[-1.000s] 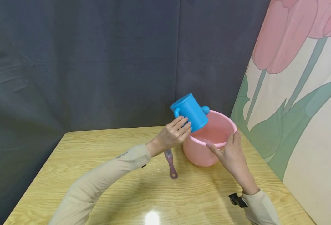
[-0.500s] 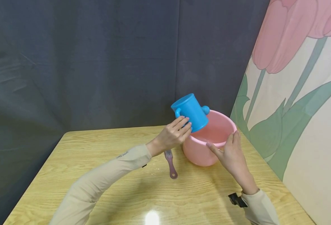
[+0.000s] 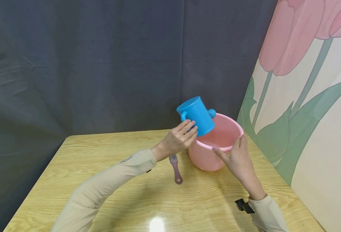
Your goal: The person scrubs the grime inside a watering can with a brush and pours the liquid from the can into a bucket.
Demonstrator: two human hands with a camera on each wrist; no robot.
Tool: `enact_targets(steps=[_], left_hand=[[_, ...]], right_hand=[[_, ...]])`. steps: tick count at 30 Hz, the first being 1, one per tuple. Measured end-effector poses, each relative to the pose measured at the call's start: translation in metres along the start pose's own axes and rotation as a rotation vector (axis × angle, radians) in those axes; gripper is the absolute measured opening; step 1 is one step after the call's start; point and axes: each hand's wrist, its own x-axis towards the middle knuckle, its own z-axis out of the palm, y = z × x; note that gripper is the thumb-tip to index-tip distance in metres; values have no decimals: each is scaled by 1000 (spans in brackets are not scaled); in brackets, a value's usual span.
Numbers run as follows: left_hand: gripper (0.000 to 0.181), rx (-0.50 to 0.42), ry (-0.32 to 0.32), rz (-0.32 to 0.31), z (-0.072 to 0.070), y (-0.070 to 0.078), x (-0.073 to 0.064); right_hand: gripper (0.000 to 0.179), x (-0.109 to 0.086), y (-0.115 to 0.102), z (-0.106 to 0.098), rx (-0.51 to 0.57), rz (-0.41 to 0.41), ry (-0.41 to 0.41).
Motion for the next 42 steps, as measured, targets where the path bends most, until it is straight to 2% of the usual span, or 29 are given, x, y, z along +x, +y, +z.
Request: enact_targets(steps=[24, 33, 42], left_hand=[[13, 10, 51, -22, 2, 2, -1], [12, 2, 95, -43, 3, 2, 1], [11, 9, 100, -40, 5, 2, 0]], right_hand=[[104, -1, -1, -1, -12, -4, -6], [104, -1, -1, -2, -15, -7, -1], [104, 0, 0, -1, -24, -10, 1]])
